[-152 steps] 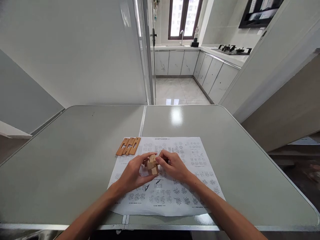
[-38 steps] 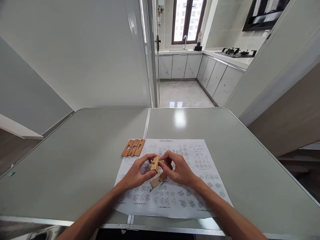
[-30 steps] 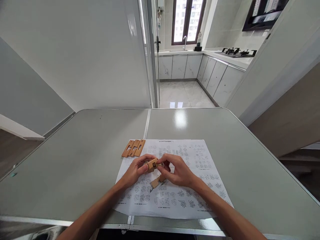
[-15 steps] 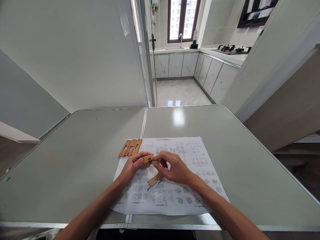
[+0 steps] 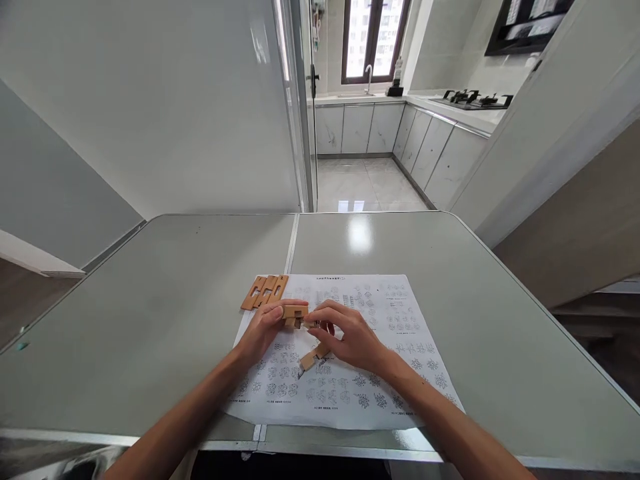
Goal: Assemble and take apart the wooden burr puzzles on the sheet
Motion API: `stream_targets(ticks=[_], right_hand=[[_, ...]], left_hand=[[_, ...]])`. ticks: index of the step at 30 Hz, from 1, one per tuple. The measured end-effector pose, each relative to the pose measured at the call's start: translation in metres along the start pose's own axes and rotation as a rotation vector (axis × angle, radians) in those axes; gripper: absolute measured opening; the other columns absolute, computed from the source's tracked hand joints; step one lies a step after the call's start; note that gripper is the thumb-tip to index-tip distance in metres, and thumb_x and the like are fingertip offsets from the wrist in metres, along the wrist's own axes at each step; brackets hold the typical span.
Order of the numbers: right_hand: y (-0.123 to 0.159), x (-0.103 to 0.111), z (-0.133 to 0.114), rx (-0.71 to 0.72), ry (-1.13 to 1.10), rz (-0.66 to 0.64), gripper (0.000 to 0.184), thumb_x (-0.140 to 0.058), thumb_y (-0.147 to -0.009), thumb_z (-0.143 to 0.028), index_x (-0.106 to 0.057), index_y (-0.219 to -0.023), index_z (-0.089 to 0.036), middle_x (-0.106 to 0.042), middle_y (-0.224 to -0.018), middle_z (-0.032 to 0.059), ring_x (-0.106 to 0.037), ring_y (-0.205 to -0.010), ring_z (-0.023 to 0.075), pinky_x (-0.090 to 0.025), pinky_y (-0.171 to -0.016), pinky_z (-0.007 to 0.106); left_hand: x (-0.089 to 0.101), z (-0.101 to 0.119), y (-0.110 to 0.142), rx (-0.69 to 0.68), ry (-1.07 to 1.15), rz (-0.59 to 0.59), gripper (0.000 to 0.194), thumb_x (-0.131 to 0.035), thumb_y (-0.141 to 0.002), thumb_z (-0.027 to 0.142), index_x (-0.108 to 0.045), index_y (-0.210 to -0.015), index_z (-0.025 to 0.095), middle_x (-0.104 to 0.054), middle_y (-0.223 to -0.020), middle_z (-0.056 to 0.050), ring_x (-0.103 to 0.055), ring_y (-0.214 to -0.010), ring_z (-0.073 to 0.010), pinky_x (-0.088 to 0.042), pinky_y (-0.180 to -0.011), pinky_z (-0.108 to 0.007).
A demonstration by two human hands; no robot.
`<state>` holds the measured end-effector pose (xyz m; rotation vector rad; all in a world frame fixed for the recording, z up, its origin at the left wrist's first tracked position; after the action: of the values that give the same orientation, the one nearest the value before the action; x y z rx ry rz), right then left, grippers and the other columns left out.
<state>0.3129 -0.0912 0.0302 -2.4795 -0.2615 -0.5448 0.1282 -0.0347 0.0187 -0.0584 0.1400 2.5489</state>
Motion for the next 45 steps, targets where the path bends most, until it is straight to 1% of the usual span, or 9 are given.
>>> stream_targets(ticks=[6,12,17,20,24,30,35,40,45], right_hand=[[0.002,0.000,-0.001,0.029,0.060,0.022,0.019,-0.061,-0.105,-0.030,-0.069,-0.122,-0.028,-0.074,-0.105,0.0075,-0.072,-0.083,0.0204,-0.061,-0.064,0.034],[0.002,-0.004,-0.001,0.061,0.044,-0.026,0.017,-0.058,-0.106,-0.022,-0.070,-0.116,-0.028,-0.076,-0.118,0.0084,-0.074,-0.104,0.0237,-0.064,-0.087,0.042],[0.000,0.000,0.007,-0.126,-0.049,0.073,0.011,-0.062,-0.104,-0.032,-0.070,-0.109,-0.026,-0.076,-0.105,0.0075,-0.073,-0.091,0.0234,-0.062,-0.081,0.041],[0.000,0.001,0.017,-0.306,-0.203,0.106,0.019,-0.064,-0.102,-0.042,-0.067,-0.109,-0.025,-0.075,-0.099,0.0062,-0.070,-0.077,0.0199,-0.061,-0.073,0.038],[0.000,0.003,0.029,-0.459,-0.443,0.135,0.030,-0.064,-0.101,-0.051,-0.064,-0.112,-0.023,-0.073,-0.092,0.0044,-0.063,-0.068,0.0160,-0.058,-0.069,0.034],[0.005,-0.004,0.038,-0.630,-0.656,0.045,0.039,-0.069,-0.097,-0.057,-0.064,-0.117,-0.024,-0.069,-0.089,0.0018,-0.058,-0.071,0.0144,-0.052,-0.070,0.030],[0.005,-0.008,0.039,-0.664,-0.678,0.003,0.043,-0.071,-0.094,-0.061,-0.064,-0.116,-0.024,-0.063,-0.080,-0.0015,-0.055,-0.068,0.0146,-0.047,-0.065,0.029],[0.005,-0.010,0.044,-0.650,-0.666,0.008,0.043,-0.072,-0.094,-0.060,-0.063,-0.117,-0.024,-0.063,-0.082,-0.0005,-0.055,-0.069,0.0154,-0.046,-0.065,0.029],[0.005,-0.011,0.045,-0.644,-0.692,0.013,0.044,-0.075,-0.091,-0.059,-0.062,-0.115,-0.024,-0.065,-0.088,0.0002,-0.058,-0.070,0.0153,-0.047,-0.069,0.031]], left_hand=[[-0.001,0.001,0.000,0.032,0.072,0.005,0.058,-0.070,-0.082,0.064,-0.081,-0.113,0.016,-0.079,-0.110,-0.012,-0.069,-0.104,-0.0321,-0.050,-0.096,-0.043],[0.005,0.003,0.000,-0.048,0.170,0.080,0.060,-0.060,-0.089,0.068,-0.081,-0.106,0.015,-0.079,-0.106,-0.015,-0.069,-0.102,-0.0304,-0.049,-0.096,-0.043],[0.006,0.002,0.001,-0.099,0.113,0.082,0.062,-0.073,-0.085,0.062,-0.075,-0.127,0.017,-0.076,-0.123,-0.015,-0.066,-0.113,-0.0309,-0.048,-0.102,-0.043],[0.008,0.001,0.001,-0.125,0.049,0.114,0.065,-0.083,-0.080,0.055,-0.070,-0.134,0.022,-0.072,-0.128,-0.012,-0.064,-0.119,-0.0306,-0.048,-0.104,-0.042],[0.006,0.005,0.002,-0.196,-0.134,0.113,0.066,-0.090,-0.075,0.044,-0.068,-0.134,0.023,-0.070,-0.125,-0.011,-0.062,-0.113,-0.0262,-0.048,-0.100,-0.038],[-0.009,0.015,0.011,-0.263,-0.358,0.023,0.067,-0.090,-0.076,0.034,-0.062,-0.136,0.027,-0.068,-0.124,-0.007,-0.062,-0.106,-0.0227,-0.050,-0.098,-0.038],[-0.015,0.014,0.014,-0.291,-0.440,-0.030,0.068,-0.088,-0.077,0.027,-0.058,-0.137,0.028,-0.068,-0.122,-0.005,-0.062,-0.106,-0.0228,-0.050,-0.095,-0.038],[-0.017,0.011,0.014,-0.334,-0.383,-0.085,0.068,-0.085,-0.079,0.021,-0.055,-0.139,0.029,-0.062,-0.140,-0.008,-0.063,-0.110,-0.0228,-0.051,-0.097,-0.038],[-0.017,0.009,0.013,-0.274,-0.379,-0.092,0.072,-0.091,-0.077,0.029,-0.055,-0.139,0.029,-0.063,-0.139,-0.009,-0.062,-0.111,-0.0246,-0.050,-0.098,-0.040]])
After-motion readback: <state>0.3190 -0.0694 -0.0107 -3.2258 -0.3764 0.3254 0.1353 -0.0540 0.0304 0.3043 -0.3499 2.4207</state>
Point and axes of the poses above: each hand's wrist, its own y-axis away from the middle knuckle, its own x-axis out of the back of the hand, z = x × y, the point moved 5 cm from there along -y, towards the middle knuckle
